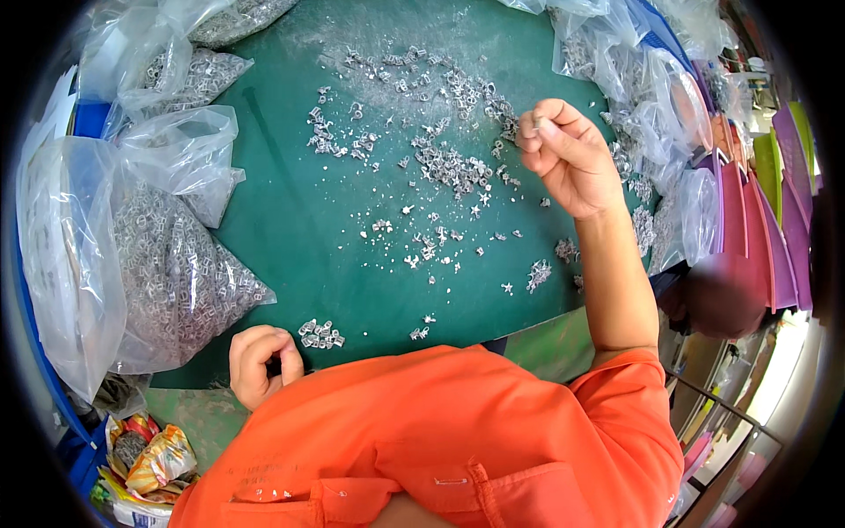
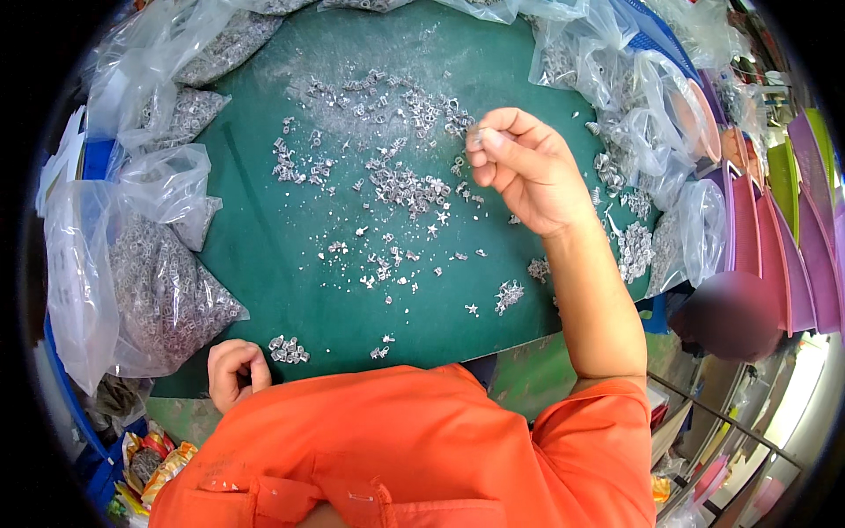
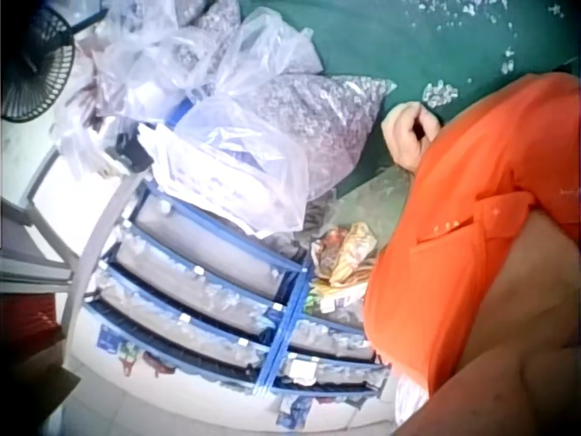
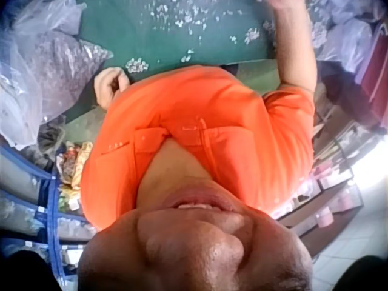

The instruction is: The person sorts small metal charms by hand on a green surface, picking individual charms from a pile and moving them into different groups.

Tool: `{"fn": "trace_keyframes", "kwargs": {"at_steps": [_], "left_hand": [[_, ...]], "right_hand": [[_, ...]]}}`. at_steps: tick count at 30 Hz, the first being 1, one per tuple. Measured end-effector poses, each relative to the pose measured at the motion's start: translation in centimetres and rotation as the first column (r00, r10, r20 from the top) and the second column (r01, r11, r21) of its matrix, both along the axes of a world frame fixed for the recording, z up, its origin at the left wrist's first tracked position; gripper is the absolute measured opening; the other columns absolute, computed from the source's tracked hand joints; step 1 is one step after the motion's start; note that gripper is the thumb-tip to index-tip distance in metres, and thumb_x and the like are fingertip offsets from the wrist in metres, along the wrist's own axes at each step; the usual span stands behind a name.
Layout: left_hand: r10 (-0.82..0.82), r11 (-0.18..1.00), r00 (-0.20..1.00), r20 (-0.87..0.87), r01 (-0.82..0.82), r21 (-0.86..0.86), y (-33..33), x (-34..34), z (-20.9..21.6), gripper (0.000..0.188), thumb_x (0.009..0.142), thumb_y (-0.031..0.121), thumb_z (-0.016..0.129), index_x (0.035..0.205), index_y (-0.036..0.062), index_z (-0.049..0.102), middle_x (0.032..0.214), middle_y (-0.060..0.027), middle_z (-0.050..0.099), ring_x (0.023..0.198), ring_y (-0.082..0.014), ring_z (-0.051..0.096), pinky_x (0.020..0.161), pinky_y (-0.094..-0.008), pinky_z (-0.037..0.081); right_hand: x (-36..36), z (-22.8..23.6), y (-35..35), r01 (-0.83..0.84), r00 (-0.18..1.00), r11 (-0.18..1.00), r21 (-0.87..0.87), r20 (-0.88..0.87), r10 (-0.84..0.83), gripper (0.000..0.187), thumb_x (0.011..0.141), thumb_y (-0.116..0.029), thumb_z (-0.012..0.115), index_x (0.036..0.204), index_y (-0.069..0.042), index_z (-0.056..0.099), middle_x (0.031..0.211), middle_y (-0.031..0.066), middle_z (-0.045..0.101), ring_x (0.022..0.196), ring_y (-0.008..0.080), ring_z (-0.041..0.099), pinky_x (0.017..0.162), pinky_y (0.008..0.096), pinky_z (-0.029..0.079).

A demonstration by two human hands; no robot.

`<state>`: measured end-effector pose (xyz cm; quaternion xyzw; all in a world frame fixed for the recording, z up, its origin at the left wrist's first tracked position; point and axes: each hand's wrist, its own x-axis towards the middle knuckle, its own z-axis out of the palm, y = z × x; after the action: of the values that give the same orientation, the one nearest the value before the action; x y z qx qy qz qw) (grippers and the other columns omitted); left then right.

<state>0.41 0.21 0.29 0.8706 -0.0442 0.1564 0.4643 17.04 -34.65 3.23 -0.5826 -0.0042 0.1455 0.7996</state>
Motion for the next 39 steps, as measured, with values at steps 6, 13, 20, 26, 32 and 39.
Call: {"fn": "trace_keyframes", "kwargs": {"at_steps": [6, 13, 20, 26, 32, 39], "left_hand": [[0.015, 1.0, 1.0, 0.016, -0.015, 0.008, -0.3, 0.1, 0.1, 0.02, 0.071, -0.01, 0.063, 0.086, 0.0033, 0.059, 0.084, -0.0085, 0.059, 0.063, -0.0117, 0.052, 0.05, -0.0213, 0.04], [0.03, 1.0, 1.0, 0.01, -0.03, 0.001, -0.4, 0.0, 0.1, 0.021, 0.07, -0.01, 0.063, 0.086, 0.0045, 0.06, 0.083, -0.0074, 0.059, 0.063, -0.0109, 0.052, 0.05, -0.0212, 0.04], [0.041, 0.999, 0.999, 0.009, -0.041, 0.002, -0.4, 0.1, 0.2, 0.021, 0.07, -0.01, 0.064, 0.085, 0.0052, 0.06, 0.082, -0.0065, 0.059, 0.063, -0.0106, 0.052, 0.05, -0.0206, 0.038], [0.026, 1.0, 1.0, 0.017, -0.026, 0.014, -0.3, 0.2, 0.2, 0.022, 0.07, -0.01, 0.063, 0.086, 0.0047, 0.06, 0.081, -0.0075, 0.059, 0.064, -0.0123, 0.053, 0.05, -0.0216, 0.039], [0.026, 1.0, 1.0, 0.009, -0.026, -0.008, -0.3, 0.1, 0.3, 0.022, 0.07, -0.01, 0.063, 0.086, 0.0037, 0.059, 0.081, -0.009, 0.059, 0.065, -0.0147, 0.055, 0.052, -0.0233, 0.041], [-0.006, 1.0, 1.0, -0.017, 0.006, -0.014, 0.0, 0.1, 0.2, 0.02, 0.07, -0.01, 0.062, 0.085, 0.0025, 0.058, 0.08, -0.0102, 0.059, 0.066, -0.0177, 0.056, 0.055, -0.0255, 0.044]], "right_hand": [[-1.1, 1.0, 0.4, 0.044, 0.98, 0.913, 0.406, -0.195, 0.04, 0.026, 0.08, 0.005, 0.057, 0.106, 0.002, 0.057, 0.084, 0.0095, 0.061, 0.073, 0.0173, 0.059, 0.057, 0.0249, 0.049], [-2.4, 0.8, 3.4, 0.182, 0.891, 0.36, -0.915, 0.308, 0.334, 0.012, 0.079, -0.012, 0.065, 0.084, -0.001, 0.066, 0.074, 0.0145, 0.06, 0.068, 0.0294, 0.06, 0.063, 0.0373, 0.048], [-1.5, 0.7, 2.8, 0.34, 0.87, 0.341, -0.877, 0.431, 0.241, 0.009, 0.077, -0.007, 0.064, 0.083, -0.001, 0.066, 0.077, 0.0147, 0.061, 0.071, 0.0313, 0.061, 0.064, 0.0371, 0.048], [-1.4, 0.3, 3.1, 0.304, 0.88, 0.382, -0.873, 0.411, 0.239, 0.009, 0.077, -0.006, 0.065, 0.085, -0.003, 0.067, 0.076, 0.0136, 0.061, 0.07, 0.0295, 0.06, 0.063, 0.0363, 0.047], [-1.1, 0.4, 3.4, 0.2, 0.922, 0.409, -0.89, 0.312, 0.229, 0.004, 0.077, -0.006, 0.066, 0.081, -0.003, 0.066, 0.075, 0.0113, 0.058, 0.065, 0.0258, 0.057, 0.061, 0.033, 0.046], [0.1, 1.6, 2.9, -0.07, 0.995, 0.998, 0.009, -0.066, 0.07, 0.005, 0.085, -0.004, 0.055, 0.09, -0.002, 0.058, 0.077, 0.0073, 0.06, 0.06, 0.0122, 0.054, 0.052, 0.023, 0.043]]}}
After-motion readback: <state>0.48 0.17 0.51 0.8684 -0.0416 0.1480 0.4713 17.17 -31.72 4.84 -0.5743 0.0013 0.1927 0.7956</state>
